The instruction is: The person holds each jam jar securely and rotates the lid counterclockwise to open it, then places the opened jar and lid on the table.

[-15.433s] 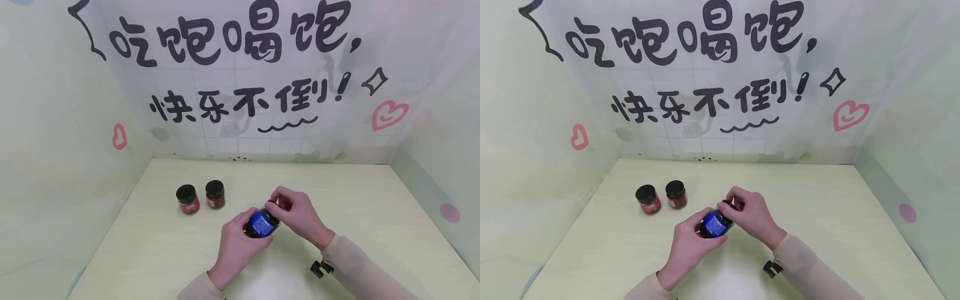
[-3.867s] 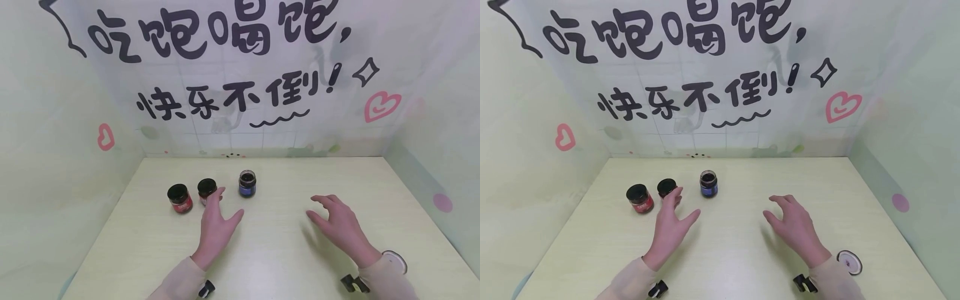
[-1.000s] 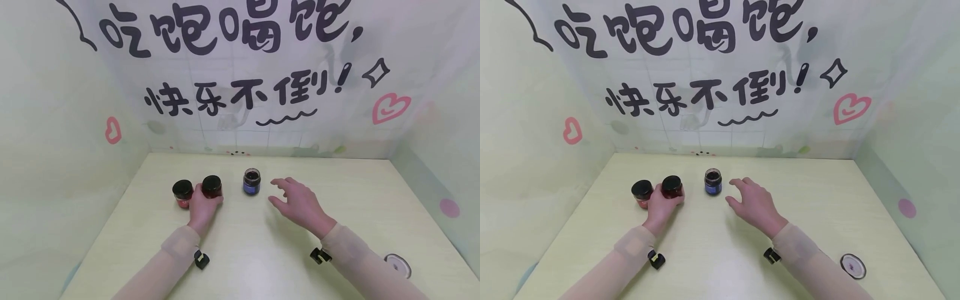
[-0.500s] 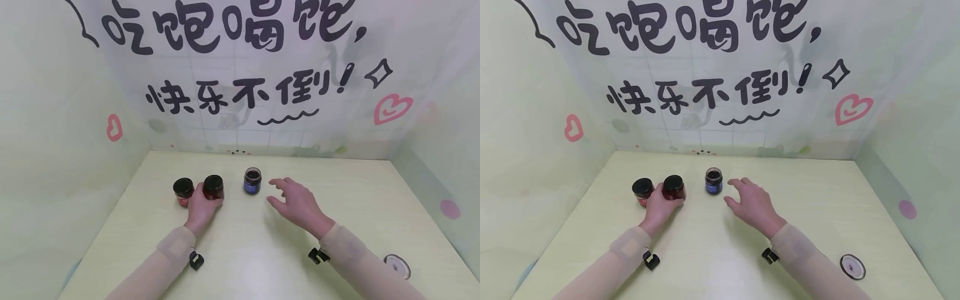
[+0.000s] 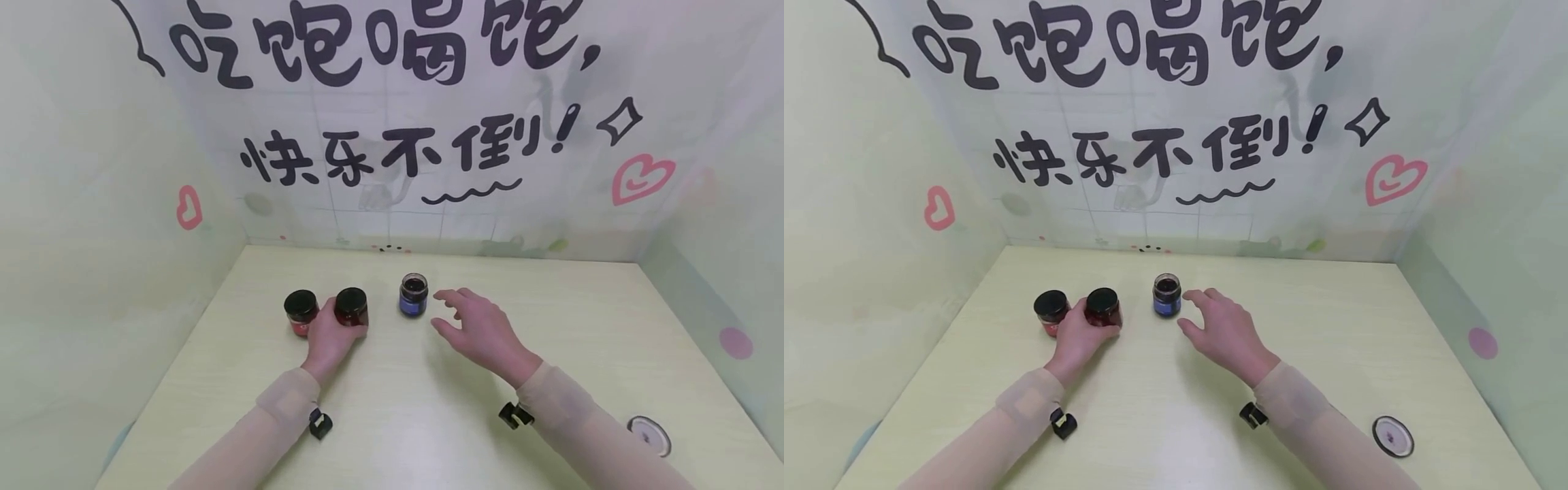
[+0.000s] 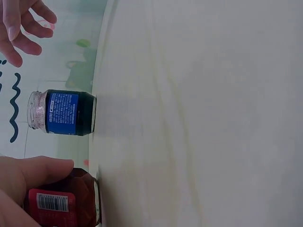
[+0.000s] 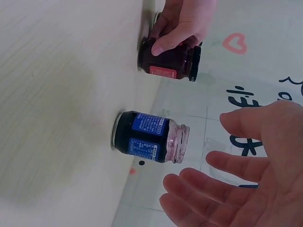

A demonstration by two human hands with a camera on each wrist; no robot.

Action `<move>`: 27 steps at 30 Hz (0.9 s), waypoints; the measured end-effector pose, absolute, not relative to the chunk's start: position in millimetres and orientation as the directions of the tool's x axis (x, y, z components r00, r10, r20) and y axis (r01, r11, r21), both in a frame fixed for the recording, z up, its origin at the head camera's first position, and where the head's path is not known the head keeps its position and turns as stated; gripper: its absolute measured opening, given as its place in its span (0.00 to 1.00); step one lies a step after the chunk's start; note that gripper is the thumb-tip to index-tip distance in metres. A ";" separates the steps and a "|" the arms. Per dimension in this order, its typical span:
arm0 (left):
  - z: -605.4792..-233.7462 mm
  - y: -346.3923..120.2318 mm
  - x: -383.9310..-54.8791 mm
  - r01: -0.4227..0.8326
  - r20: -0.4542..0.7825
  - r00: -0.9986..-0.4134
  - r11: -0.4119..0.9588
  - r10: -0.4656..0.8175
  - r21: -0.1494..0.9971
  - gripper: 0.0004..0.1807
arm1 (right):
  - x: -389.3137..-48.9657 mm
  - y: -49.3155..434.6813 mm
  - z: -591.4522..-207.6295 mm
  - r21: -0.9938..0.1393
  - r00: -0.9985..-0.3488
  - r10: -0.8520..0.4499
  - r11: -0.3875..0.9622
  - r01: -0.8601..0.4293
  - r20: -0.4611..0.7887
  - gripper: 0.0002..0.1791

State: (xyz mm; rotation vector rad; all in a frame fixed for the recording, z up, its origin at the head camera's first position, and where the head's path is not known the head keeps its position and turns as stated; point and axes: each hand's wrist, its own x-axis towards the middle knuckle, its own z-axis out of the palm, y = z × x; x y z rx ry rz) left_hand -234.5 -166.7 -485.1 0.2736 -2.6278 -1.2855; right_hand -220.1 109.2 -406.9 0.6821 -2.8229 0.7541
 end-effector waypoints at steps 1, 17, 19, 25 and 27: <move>-484.9 -166.5 -234.3 -0.075 0.101 -0.962 0.605 -0.252 0.793 0.33 | -220.1 108.9 -406.8 -0.438 -0.886 -0.391 0.771 -0.462 0.248 0.24; -477.9 -162.4 -219.2 -0.059 0.068 -0.978 0.577 -0.195 0.815 0.32 | -222.1 103.3 -406.4 -0.453 -0.877 -0.403 0.752 -0.480 0.261 0.24; -476.9 -160.7 -216.5 -0.059 0.065 -0.979 0.575 -0.194 0.816 0.33 | -222.1 102.6 -405.4 -0.453 -0.879 -0.400 0.753 -0.477 0.261 0.24; -474.5 -156.8 -210.0 -0.054 0.061 -0.981 0.554 -0.187 0.831 0.33 | -222.0 99.7 -402.7 -0.450 -0.874 -0.404 0.750 -0.486 0.270 0.24; -473.9 -155.5 -208.0 -0.048 0.064 -0.981 0.555 -0.181 0.830 0.33 | -221.9 98.7 -402.2 -0.453 -0.873 -0.407 0.747 -0.487 0.268 0.24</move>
